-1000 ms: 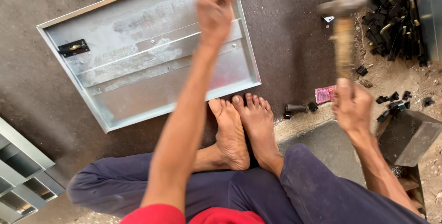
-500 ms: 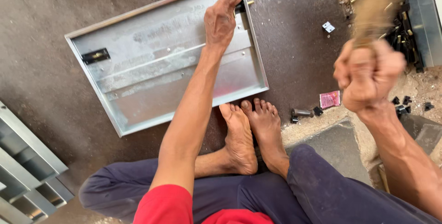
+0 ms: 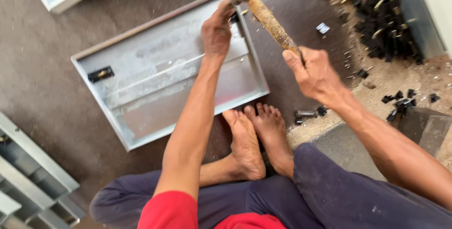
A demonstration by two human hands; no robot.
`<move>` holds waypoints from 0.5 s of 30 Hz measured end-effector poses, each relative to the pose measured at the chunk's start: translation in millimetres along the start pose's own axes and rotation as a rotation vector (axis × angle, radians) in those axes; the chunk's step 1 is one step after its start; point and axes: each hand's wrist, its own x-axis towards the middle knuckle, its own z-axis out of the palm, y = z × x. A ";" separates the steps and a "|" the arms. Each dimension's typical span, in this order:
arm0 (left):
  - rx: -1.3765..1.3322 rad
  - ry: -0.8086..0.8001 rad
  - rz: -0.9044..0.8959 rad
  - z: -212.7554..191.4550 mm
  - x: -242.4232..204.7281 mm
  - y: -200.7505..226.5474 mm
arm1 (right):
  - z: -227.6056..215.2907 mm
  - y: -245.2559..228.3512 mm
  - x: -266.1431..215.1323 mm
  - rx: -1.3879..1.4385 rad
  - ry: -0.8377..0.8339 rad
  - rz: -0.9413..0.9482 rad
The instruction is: The person sits on the floor and uses a hammer to attach black metal hinges to a rectangular metal frame. They repeatedly position the hinges and strike them with the hammer to secure them in place.
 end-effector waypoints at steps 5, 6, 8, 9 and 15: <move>-0.119 -0.071 0.004 -20.2 7.8 34.6 | -1.9 51.3 -30.5 0.250 0.080 0.193; -0.003 -0.065 0.094 -19.0 -0.5 46.9 | -2.3 72.7 -40.5 0.167 0.102 0.171; 0.192 -0.090 0.244 -5.1 -50.2 92.5 | -12.2 113.2 -79.7 -0.018 0.123 0.179; 0.189 -0.314 0.180 7.4 -70.9 116.9 | -12.9 126.0 -86.9 -0.033 0.123 0.194; 0.326 -1.090 0.268 80.3 -197.4 181.6 | -5.5 145.4 -107.3 0.061 0.090 0.403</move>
